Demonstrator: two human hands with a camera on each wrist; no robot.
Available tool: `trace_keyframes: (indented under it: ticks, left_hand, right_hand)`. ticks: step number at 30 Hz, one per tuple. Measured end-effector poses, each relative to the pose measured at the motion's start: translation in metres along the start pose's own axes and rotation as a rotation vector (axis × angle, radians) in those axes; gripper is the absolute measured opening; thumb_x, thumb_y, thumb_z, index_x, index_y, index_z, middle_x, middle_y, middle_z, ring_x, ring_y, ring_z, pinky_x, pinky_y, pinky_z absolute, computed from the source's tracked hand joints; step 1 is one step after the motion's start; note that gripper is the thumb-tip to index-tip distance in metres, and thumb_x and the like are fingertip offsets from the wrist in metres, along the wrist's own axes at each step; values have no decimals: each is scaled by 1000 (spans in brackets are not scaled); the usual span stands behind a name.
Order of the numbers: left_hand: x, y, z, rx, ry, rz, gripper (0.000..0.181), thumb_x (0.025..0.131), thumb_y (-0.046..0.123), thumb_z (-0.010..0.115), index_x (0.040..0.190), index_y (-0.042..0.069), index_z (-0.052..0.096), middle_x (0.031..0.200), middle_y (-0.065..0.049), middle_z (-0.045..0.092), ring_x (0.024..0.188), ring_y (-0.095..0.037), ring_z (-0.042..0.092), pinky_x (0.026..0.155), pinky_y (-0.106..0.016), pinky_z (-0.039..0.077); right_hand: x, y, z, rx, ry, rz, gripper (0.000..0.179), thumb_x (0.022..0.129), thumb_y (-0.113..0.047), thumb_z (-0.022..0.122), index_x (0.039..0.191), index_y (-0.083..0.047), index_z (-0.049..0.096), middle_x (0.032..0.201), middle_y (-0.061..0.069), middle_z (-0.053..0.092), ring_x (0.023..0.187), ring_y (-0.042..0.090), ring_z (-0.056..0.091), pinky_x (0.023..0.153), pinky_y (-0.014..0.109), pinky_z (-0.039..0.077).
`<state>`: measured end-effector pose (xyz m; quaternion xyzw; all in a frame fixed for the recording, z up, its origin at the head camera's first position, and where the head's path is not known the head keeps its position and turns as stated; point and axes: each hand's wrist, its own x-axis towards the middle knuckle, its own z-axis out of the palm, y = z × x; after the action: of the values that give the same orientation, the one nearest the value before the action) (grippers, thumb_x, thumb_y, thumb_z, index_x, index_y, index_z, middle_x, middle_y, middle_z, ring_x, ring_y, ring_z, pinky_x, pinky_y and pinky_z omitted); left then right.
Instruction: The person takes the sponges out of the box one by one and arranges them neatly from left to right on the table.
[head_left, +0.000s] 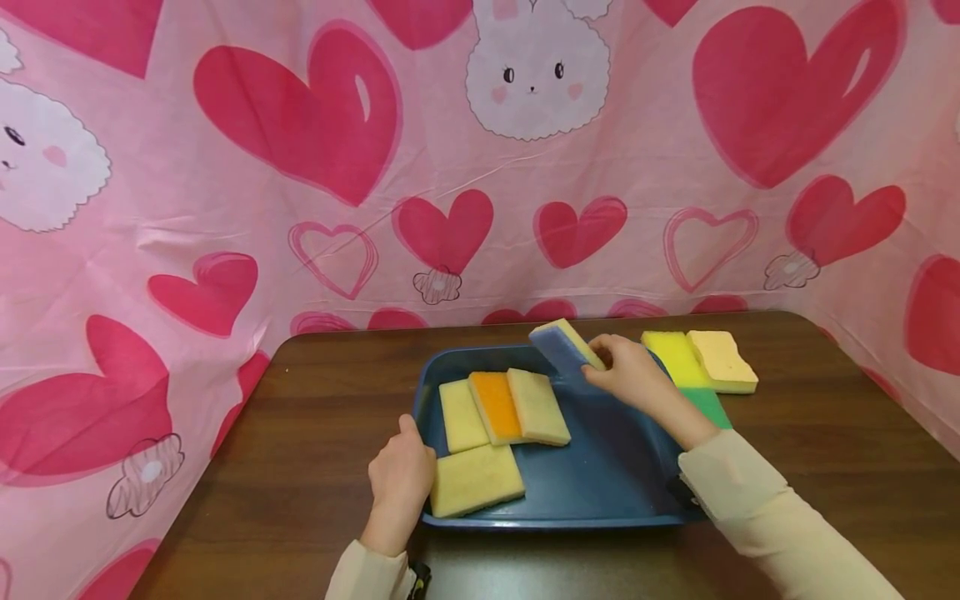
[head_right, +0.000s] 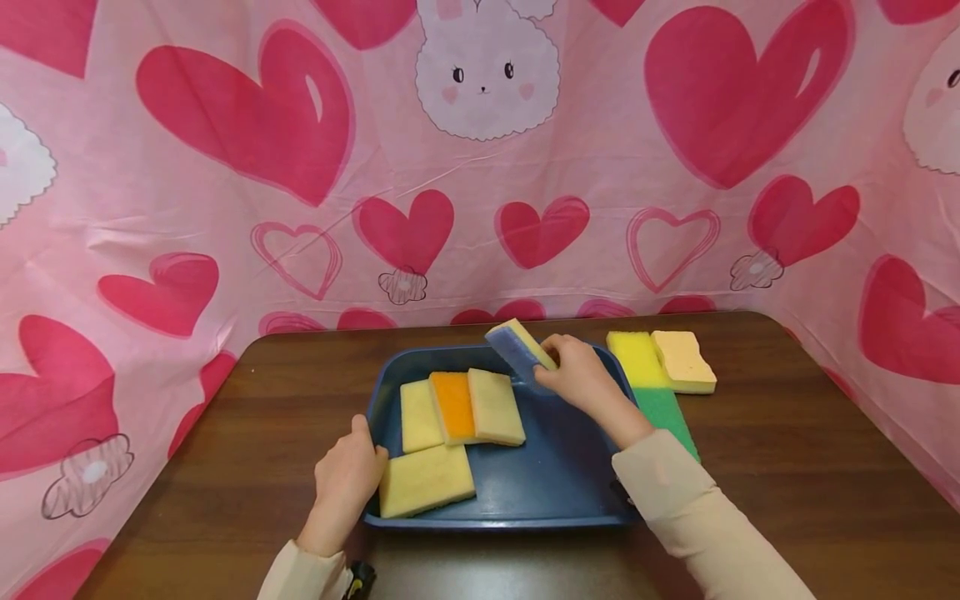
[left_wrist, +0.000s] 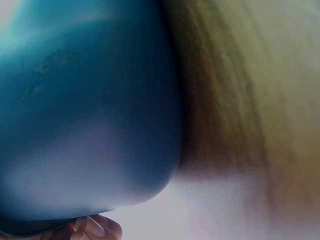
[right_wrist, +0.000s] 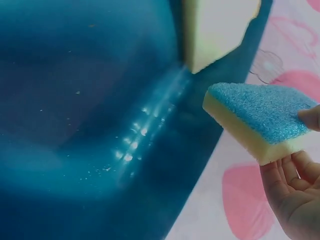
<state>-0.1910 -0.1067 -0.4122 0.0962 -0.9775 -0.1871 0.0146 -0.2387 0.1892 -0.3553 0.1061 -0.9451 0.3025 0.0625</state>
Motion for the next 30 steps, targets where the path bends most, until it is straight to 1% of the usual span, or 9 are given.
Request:
trace_keyframes:
  ticks: [6,11,16,23,27,30]
  left_hand:
    - [0,0,0,-6,14,4,19,86,11,53,100,0,46,63,-14,56,53,-27,54,48,-39,39]
    - [1,0,-1,-10,19,4,17,86,10,52,99,0,46,64,-15,57,54,-27,55,49,-40,40]
    - [1,0,-1,-1,11,-4,20,86,11,52,101,0,46,64,-15,57,54,-27,55,49,-40,40]
    - [1,1,-1,1,5,-5,20,86,11,53,102,0,46,65,-15,58,55,-27,56,50,-41,41]
    - [1,1,-1,2,7,-5,21,86,11,53,102,0,46,64,-15,58,54,-27,55,50,-41,41]
    - [1,1,-1,1,7,-7,21,86,11,53,102,0,46,63,-14,56,53,-26,54,49,-40,40]
  right_hand:
    - [-7,0,-16,63,3,61,40,87,-19,65,118,5,58,105,21,65,89,29,61,79,43,54]
    - [-13,-2,-29,81,28,89,44,88,-21,63,123,4,56,110,24,65,96,35,63,79,44,55]
    - [-17,-1,-40,85,57,102,45,90,-23,62,124,6,55,111,26,64,101,39,62,78,45,55]
    - [-21,5,-50,87,105,114,47,91,-23,61,124,8,52,114,29,61,102,42,60,77,44,55]
    - [-25,8,-55,97,127,132,47,92,-23,59,124,9,50,115,30,59,103,42,59,80,47,54]
    - [-28,11,-60,96,129,153,48,93,-25,58,126,8,49,116,31,59,103,43,59,83,51,52]
